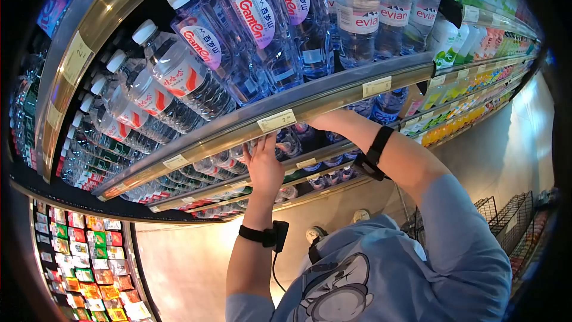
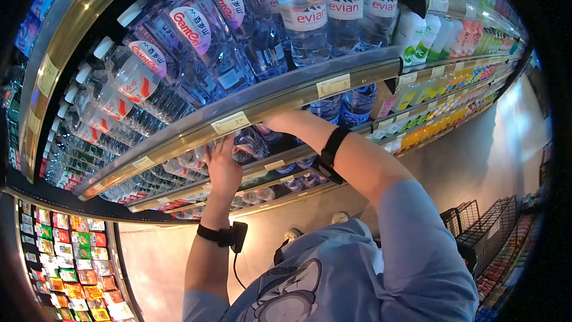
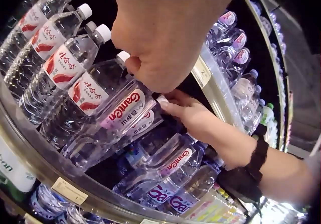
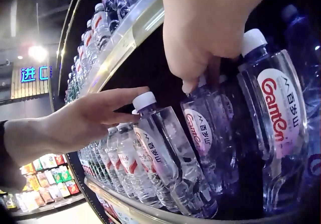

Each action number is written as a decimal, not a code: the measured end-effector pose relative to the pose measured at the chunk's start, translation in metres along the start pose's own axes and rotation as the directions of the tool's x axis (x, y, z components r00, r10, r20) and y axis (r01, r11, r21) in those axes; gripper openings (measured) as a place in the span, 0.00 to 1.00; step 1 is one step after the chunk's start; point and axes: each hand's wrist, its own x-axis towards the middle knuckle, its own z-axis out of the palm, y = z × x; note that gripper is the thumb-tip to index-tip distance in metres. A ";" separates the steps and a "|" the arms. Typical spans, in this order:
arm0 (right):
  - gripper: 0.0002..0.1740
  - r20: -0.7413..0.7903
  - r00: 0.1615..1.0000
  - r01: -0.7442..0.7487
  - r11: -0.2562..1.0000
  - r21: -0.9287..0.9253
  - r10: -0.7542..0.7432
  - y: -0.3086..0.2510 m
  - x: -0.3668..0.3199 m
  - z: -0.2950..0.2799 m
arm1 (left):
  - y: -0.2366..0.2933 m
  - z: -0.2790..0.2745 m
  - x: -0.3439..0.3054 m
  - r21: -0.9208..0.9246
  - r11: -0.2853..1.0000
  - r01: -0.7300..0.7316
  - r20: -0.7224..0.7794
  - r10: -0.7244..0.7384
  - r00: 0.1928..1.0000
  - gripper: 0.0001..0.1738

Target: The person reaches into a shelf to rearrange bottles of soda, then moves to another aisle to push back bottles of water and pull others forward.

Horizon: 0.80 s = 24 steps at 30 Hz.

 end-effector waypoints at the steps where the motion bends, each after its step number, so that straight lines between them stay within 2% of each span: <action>1: 0.14 0.000 1.000 -0.005 1.000 -0.001 0.005 0.002 -0.002 -0.002 | 0.000 0.000 0.001 -0.002 1.000 -0.003 0.004 0.003 1.000 0.42; 3: 0.14 0.197 0.980 -0.015 0.999 -0.029 0.020 0.004 -0.004 -0.012 | 0.000 0.001 0.003 -0.008 1.000 0.006 0.018 -0.006 1.000 0.42; 4: 0.14 0.196 0.980 -0.018 0.999 -0.033 0.024 0.002 -0.005 -0.020 | 0.000 0.002 0.004 -0.012 1.000 0.003 0.018 -0.002 1.000 0.42; 6: 0.14 0.286 0.958 0.043 0.992 -0.120 -0.007 -0.004 -0.009 -0.030 | -0.002 0.004 0.005 -0.015 1.000 0.002 0.020 -0.002 1.000 0.43; 13: 0.12 0.122 0.978 0.166 0.986 0.028 -0.168 0.002 -0.023 -0.033 | -0.001 0.005 0.013 0.006 0.999 -0.040 -0.025 0.040 0.999 0.42; 15: 0.14 0.062 0.976 0.207 0.978 0.015 -0.207 0.003 -0.022 -0.030 | 0.003 0.002 0.017 0.010 1.000 -0.005 0.046 0.004 0.999 0.40; 19: 0.15 0.103 0.976 0.190 0.982 0.012 -0.191 0.004 -0.022 -0.034 | -0.004 0.007 0.021 0.008 1.000 0.001 0.074 -0.002 0.997 0.40; 21: 0.16 -0.011 0.972 0.235 0.972 0.016 -0.235 0.004 -0.025 -0.036 | -0.006 0.008 0.019 0.011 0.997 -0.078 -0.032 0.079 0.996 0.39; 22: 0.16 -0.012 0.972 0.234 0.972 0.014 -0.233 0.008 -0.027 -0.037 | -0.008 0.009 0.019 0.010 0.997 -0.081 -0.032 0.081 0.996 0.39; 24: 0.16 0.162 0.982 0.106 0.994 -0.038 -0.098 0.017 -0.030 -0.042 | -0.010 0.010 0.018 0.033 0.995 -0.094 -0.012 0.095 0.995 0.38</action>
